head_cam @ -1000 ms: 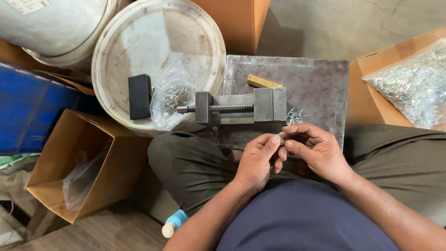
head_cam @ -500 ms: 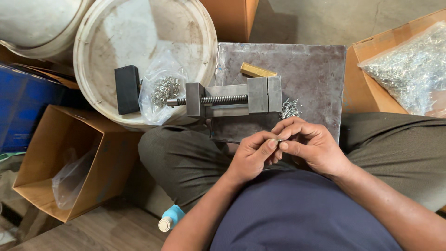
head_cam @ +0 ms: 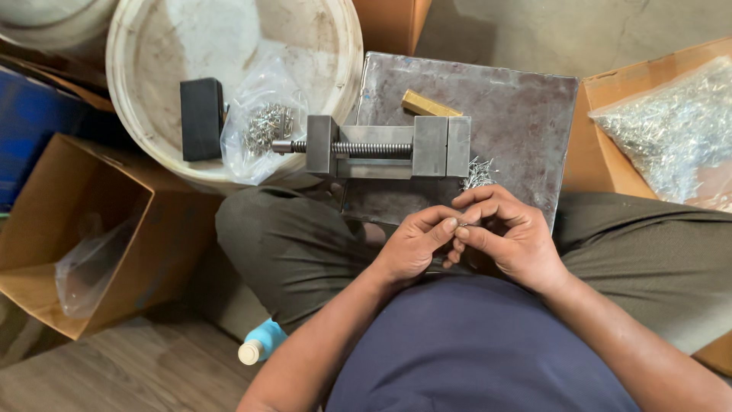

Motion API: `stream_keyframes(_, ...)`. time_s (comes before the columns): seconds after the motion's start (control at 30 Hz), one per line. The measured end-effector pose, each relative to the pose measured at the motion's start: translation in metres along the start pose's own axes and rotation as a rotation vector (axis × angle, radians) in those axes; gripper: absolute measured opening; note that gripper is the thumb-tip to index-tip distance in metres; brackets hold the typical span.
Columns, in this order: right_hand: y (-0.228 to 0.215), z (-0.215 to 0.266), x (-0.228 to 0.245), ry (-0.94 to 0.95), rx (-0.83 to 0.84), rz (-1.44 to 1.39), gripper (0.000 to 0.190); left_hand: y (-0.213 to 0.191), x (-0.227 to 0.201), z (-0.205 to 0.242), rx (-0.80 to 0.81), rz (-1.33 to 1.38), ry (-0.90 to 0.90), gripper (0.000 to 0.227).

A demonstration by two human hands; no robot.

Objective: The person sits cross-legged on the floor and assembles small metal components using a bench vise. They pick up metal pieces from a plastic bag and a metal plate, insert them into the vise, and tighten the screw mechanism to secure the parts.

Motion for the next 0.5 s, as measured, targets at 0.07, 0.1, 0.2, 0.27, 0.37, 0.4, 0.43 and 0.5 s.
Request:
stream_keyframes(0.07, 0.002, 0.000, 0.002, -0.033, -0.013, 0.058, 0.008, -0.002, 0.004, -0.002, 0.004, 0.041, -0.021, 0.025)
stream_keyframes(0.1, 0.002, 0.001, 0.003, -0.047, -0.022, 0.087, 0.008, -0.003, 0.006, -0.003, 0.007, 0.063, -0.035, 0.025)
stream_keyframes(0.2, 0.003, 0.003, 0.004, -0.013, -0.060, 0.095, 0.008, -0.004, 0.012, -0.006, 0.023, 0.122, -0.078, 0.026)
stream_keyframes(0.27, 0.005, 0.002, 0.007, -0.034, -0.061, 0.120, 0.008, -0.004, 0.013, -0.007, 0.042, 0.151, -0.081, 0.025)
stream_keyframes(0.37, 0.008, 0.002, 0.008, -0.037, -0.069, 0.142, 0.007, -0.007, 0.015, -0.007, 0.053, 0.173, -0.081, 0.026)
stream_keyframes(0.4, 0.009, 0.002, 0.008, -0.033, -0.073, 0.146, 0.007, -0.008, 0.015, -0.007, 0.055, 0.177, -0.081, 0.027)
stream_keyframes(0.43, 0.009, 0.002, 0.008, -0.028, -0.075, 0.134, 0.007, -0.008, 0.015, -0.007, 0.062, 0.171, -0.071, 0.027)
stream_keyframes(0.5, 0.010, 0.001, 0.007, -0.018, -0.079, 0.111, 0.008, -0.008, 0.014, -0.008, 0.077, 0.159, -0.052, 0.027)
Point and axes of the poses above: each hand's wrist, its own z-axis away from the middle knuckle, its own y-axis out of the palm, x = y × z, the point moved 4 cm from there along -z, towards the middle knuckle, and after that the axes turned 4 degrees about -x, right-handed, at the moved point
